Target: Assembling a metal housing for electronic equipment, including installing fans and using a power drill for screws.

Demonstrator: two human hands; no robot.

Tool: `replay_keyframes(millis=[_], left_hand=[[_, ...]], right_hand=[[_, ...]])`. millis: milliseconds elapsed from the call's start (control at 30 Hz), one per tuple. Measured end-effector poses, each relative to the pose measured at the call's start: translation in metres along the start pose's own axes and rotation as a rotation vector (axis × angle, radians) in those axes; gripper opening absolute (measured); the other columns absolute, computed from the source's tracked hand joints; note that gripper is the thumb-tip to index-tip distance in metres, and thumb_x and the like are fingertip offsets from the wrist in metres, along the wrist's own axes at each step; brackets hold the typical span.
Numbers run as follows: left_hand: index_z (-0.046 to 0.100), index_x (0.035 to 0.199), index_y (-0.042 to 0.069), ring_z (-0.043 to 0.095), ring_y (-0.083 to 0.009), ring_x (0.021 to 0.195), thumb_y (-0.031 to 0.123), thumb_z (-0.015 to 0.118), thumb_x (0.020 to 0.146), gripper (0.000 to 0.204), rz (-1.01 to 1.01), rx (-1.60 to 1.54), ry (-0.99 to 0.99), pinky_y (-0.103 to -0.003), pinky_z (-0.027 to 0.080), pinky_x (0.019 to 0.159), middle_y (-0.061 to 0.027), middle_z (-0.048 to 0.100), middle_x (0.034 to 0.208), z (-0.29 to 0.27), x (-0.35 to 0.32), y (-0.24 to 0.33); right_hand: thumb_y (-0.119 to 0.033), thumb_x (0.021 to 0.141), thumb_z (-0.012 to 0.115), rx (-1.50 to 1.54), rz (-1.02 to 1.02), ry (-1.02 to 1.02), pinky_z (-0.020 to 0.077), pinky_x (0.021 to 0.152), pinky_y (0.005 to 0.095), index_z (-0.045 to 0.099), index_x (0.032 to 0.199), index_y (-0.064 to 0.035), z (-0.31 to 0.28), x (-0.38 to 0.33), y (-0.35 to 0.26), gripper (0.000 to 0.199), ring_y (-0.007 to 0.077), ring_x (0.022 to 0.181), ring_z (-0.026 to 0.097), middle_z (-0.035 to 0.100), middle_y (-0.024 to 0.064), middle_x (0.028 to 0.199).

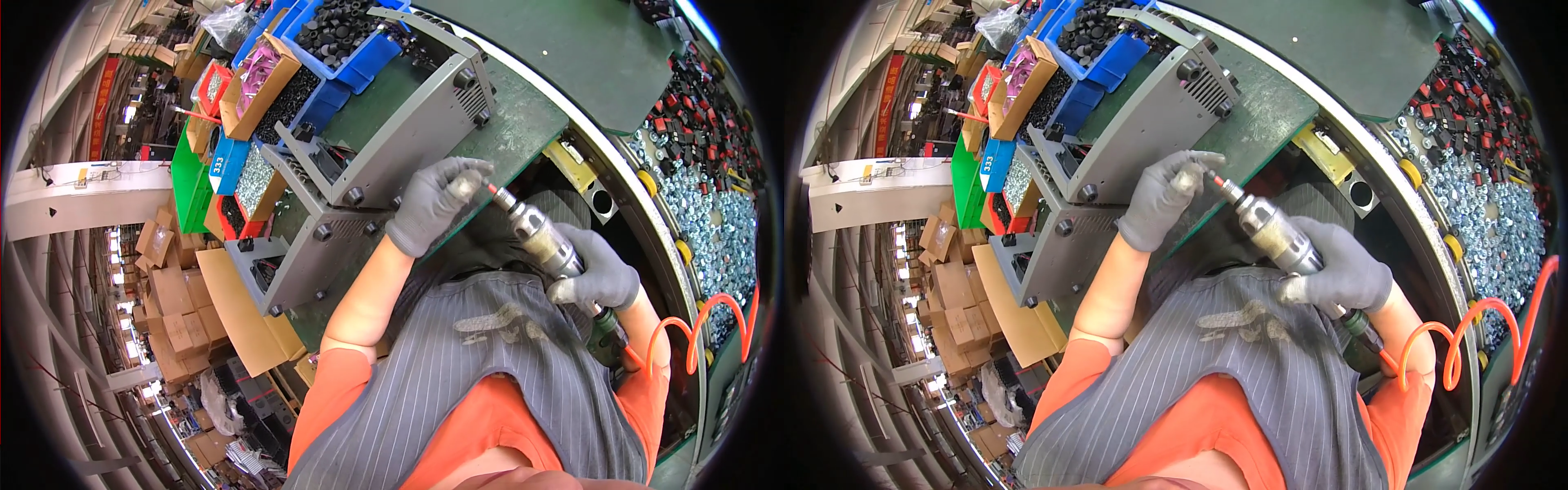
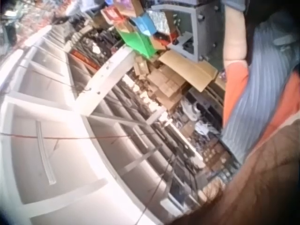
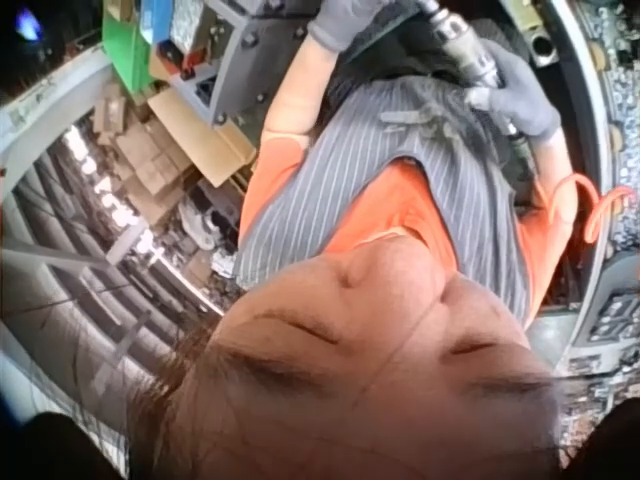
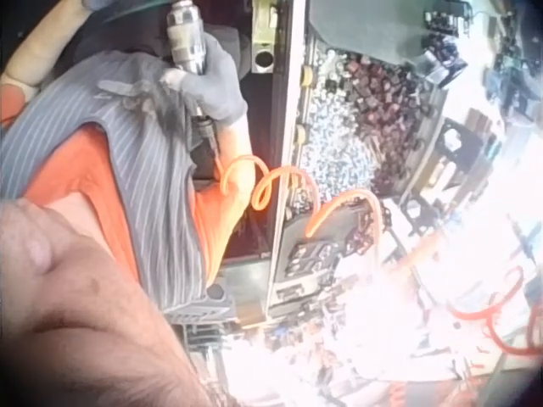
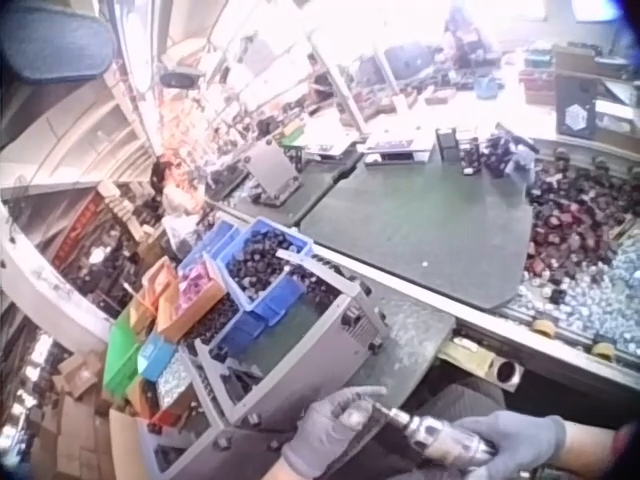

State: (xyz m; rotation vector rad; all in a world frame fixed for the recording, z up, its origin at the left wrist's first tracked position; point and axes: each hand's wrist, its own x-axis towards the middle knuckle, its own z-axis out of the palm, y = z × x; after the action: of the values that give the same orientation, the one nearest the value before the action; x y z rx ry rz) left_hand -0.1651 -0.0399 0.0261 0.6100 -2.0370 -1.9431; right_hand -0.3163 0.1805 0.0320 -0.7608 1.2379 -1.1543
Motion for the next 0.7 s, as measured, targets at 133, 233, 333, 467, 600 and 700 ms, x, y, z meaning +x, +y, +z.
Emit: replay_keyframes(millis=[133,233,333,467,600,700], left_hand=[[0.067,0.085,0.009,0.055,-0.0152,0.059,0.028,0.062,0.087,0.020,0.570,0.679,0.270,-0.028,0.043,0.054,-0.0038,0.061,0.068,0.002,0.010,0.043],[0.065,0.078,0.014,0.055,-0.0231,0.059,0.026,0.062,0.084,0.014,0.741,1.091,0.502,-0.034,0.045,0.054,-0.0058,0.057,0.067,-0.005,0.033,0.081],[0.069,0.087,0.009,0.060,-0.0288,0.068,0.042,0.060,0.085,0.034,0.538,1.382,0.595,-0.040,0.048,0.064,-0.0103,0.061,0.073,-0.014,0.054,0.091],[0.068,0.089,0.007,0.062,-0.0318,0.073,0.055,0.060,0.080,0.049,0.274,1.542,0.390,-0.042,0.048,0.067,-0.0138,0.063,0.077,-0.021,0.065,0.077],[0.068,0.089,0.005,0.064,-0.0320,0.080,0.052,0.068,0.073,0.050,-0.127,1.333,0.182,-0.040,0.049,0.071,-0.0180,0.066,0.083,-0.021,0.071,0.090],[0.068,0.092,0.005,0.065,-0.0314,0.080,0.044,0.071,0.072,0.044,-0.135,1.338,0.135,-0.039,0.049,0.071,-0.0170,0.067,0.084,-0.023,0.074,0.090]], right_hand=[[-0.041,0.055,0.077,-0.049,0.031,0.117,0.0392,0.074,0.0221,0.051,0.122,0.0044,-0.020,0.016,-0.021,0.085,0.0097,0.081,0.047,0.053,-0.0014,0.092],[-0.029,0.065,0.076,-0.106,-0.074,0.173,0.0389,0.073,0.0239,0.053,0.117,0.0019,-0.040,0.031,-0.019,0.065,0.0101,0.081,0.047,0.051,-0.0008,0.087],[-0.031,0.065,0.074,-0.094,-0.094,0.175,0.0380,0.075,0.0239,0.052,0.120,0.0023,-0.042,0.038,-0.023,0.068,0.0110,0.081,0.046,0.051,-0.0002,0.088],[-0.031,0.065,0.075,-0.134,-0.087,0.152,0.0389,0.075,0.0251,0.052,0.119,0.0026,-0.042,0.046,-0.020,0.067,0.0116,0.082,0.047,0.051,0.0009,0.089],[-0.031,0.065,0.075,-0.149,-0.059,0.178,0.0393,0.073,0.0255,0.054,0.113,0.0020,-0.043,0.051,-0.023,0.062,0.0118,0.081,0.047,0.051,0.0009,0.087],[-0.032,0.066,0.075,-0.104,-0.077,0.163,0.0402,0.073,0.0278,0.055,0.109,0.0018,-0.045,0.051,-0.026,0.058,0.0126,0.079,0.048,0.052,0.0013,0.085]])
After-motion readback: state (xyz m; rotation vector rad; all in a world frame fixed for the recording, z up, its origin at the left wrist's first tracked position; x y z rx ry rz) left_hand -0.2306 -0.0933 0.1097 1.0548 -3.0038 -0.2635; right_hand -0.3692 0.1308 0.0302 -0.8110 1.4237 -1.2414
